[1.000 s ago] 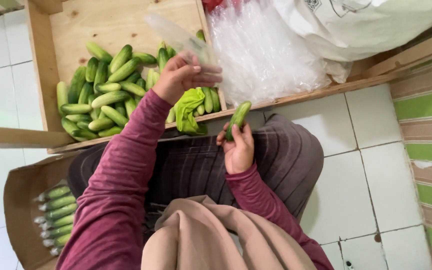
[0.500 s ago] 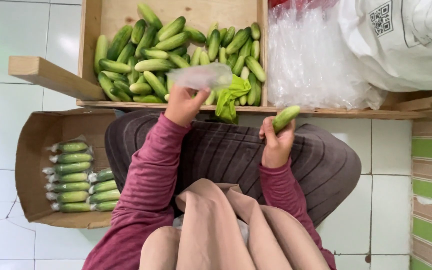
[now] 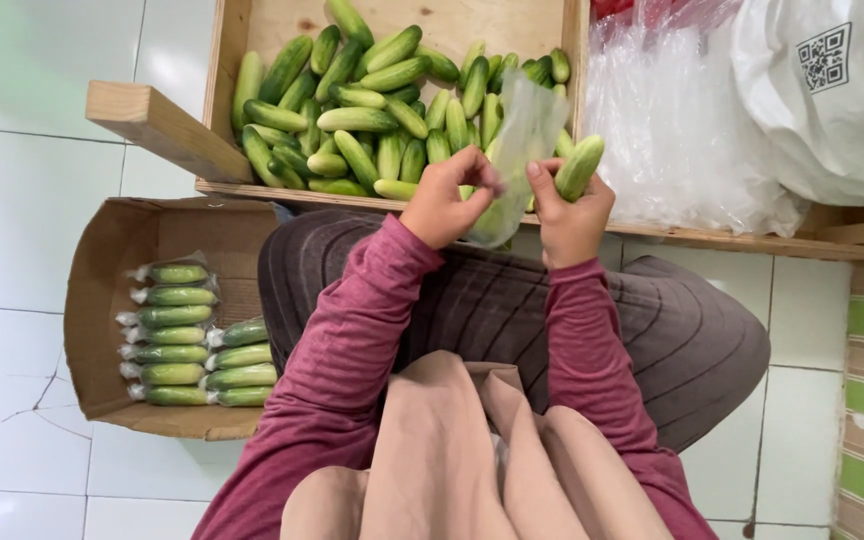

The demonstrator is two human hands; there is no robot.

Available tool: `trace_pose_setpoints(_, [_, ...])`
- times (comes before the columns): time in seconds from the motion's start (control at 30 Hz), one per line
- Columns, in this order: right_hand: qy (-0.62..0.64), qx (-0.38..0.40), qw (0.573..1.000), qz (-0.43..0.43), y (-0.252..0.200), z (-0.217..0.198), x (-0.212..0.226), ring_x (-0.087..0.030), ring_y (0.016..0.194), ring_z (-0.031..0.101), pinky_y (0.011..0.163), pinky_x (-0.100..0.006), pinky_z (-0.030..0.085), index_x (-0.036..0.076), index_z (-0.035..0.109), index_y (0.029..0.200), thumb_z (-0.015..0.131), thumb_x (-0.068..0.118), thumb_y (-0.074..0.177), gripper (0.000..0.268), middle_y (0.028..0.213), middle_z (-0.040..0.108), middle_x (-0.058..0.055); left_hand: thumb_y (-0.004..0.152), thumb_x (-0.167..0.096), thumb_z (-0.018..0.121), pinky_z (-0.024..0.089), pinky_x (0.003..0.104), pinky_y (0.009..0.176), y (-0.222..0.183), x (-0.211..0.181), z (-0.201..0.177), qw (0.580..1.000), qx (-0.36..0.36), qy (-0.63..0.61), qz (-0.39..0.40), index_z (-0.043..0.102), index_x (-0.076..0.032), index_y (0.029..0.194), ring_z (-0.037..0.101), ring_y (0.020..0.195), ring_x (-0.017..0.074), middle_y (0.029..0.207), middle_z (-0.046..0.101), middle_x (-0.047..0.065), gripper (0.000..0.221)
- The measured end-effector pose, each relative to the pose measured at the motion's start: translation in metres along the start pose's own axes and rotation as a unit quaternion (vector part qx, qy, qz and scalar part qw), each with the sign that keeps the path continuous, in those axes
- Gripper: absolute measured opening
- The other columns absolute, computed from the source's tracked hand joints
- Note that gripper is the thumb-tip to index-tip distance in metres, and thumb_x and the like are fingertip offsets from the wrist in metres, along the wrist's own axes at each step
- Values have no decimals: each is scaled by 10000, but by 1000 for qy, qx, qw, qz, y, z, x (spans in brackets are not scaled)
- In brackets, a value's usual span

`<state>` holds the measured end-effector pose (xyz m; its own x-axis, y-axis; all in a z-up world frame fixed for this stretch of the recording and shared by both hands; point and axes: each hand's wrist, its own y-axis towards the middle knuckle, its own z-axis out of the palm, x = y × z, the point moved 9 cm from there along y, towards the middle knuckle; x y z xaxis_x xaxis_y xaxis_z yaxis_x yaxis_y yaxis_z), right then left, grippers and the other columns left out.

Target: The person picks up cucumbers from a wooden crate, wipes them with a green cloth, and places them individually into plastic bags, then places the bagged cucumbers into a cardboard box.

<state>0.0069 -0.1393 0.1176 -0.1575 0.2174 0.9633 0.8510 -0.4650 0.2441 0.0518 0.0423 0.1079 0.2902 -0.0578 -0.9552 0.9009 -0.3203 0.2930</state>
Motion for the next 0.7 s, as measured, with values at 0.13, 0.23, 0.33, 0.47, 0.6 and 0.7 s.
trace_pose_setpoints(0.13, [125, 0, 991, 45, -6, -1, -6, -99, 353, 451, 406, -256, 403, -44, 725, 915, 815, 12, 944, 110, 500, 499, -61, 823, 3, 692, 604, 311, 740, 4, 4, -17, 998, -65, -22, -15, 676, -90, 899, 730, 725, 147, 736, 722, 49, 122])
trace_pose_setpoints(0.23, [165, 4, 985, 46, -11, -1, -10, -100, 363, 453, 423, -263, 406, -38, 699, 917, 810, -18, 939, 115, 533, 492, -57, 838, -42, 751, 606, 309, 745, 4, -11, -19, 997, -73, -24, 10, 700, -88, 979, 718, 748, 148, 780, 718, 58, 157])
trace_pose_setpoints(0.33, [163, 11, 986, 31, -16, -1, -20, -105, 389, 480, 433, -268, 416, -13, 672, 896, 830, -19, 931, 162, 591, 536, -70, 812, -81, 840, 612, 322, 769, 4, -24, -15, 997, -62, -26, 42, 711, -86, 994, 731, 782, 176, 824, 715, 66, 223])
trace_pose_setpoints(0.47, [165, 8, 986, 24, -24, -1, -31, -115, 427, 529, 452, -263, 451, 1, 628, 898, 860, 36, 920, 236, 642, 577, -89, 862, -69, 826, 593, 309, 804, 1, -14, -14, 995, -72, -57, 44, 640, -63, 891, 705, 823, 129, 889, 734, 69, 189])
trace_pose_setpoints(0.6, [175, 12, 984, 11, -25, -2, -19, -134, 404, 514, 449, -282, 453, 0, 621, 870, 827, 10, 941, 218, 592, 549, -77, 1051, -69, 581, 588, 263, 853, 0, -16, -10, 986, -64, -155, 10, 478, -82, 1030, 744, 952, 164, 1029, 772, 129, 106])
trace_pose_setpoints(0.7, [171, 42, 984, 1, -24, -2, -1, -131, 455, 539, 489, -274, 485, -11, 632, 974, 743, 56, 1011, 135, 645, 584, -95, 1085, -18, 481, 599, 274, 874, 1, -16, -10, 985, -57, -159, 20, 505, -63, 1244, 756, 985, 190, 1064, 777, 131, 167])
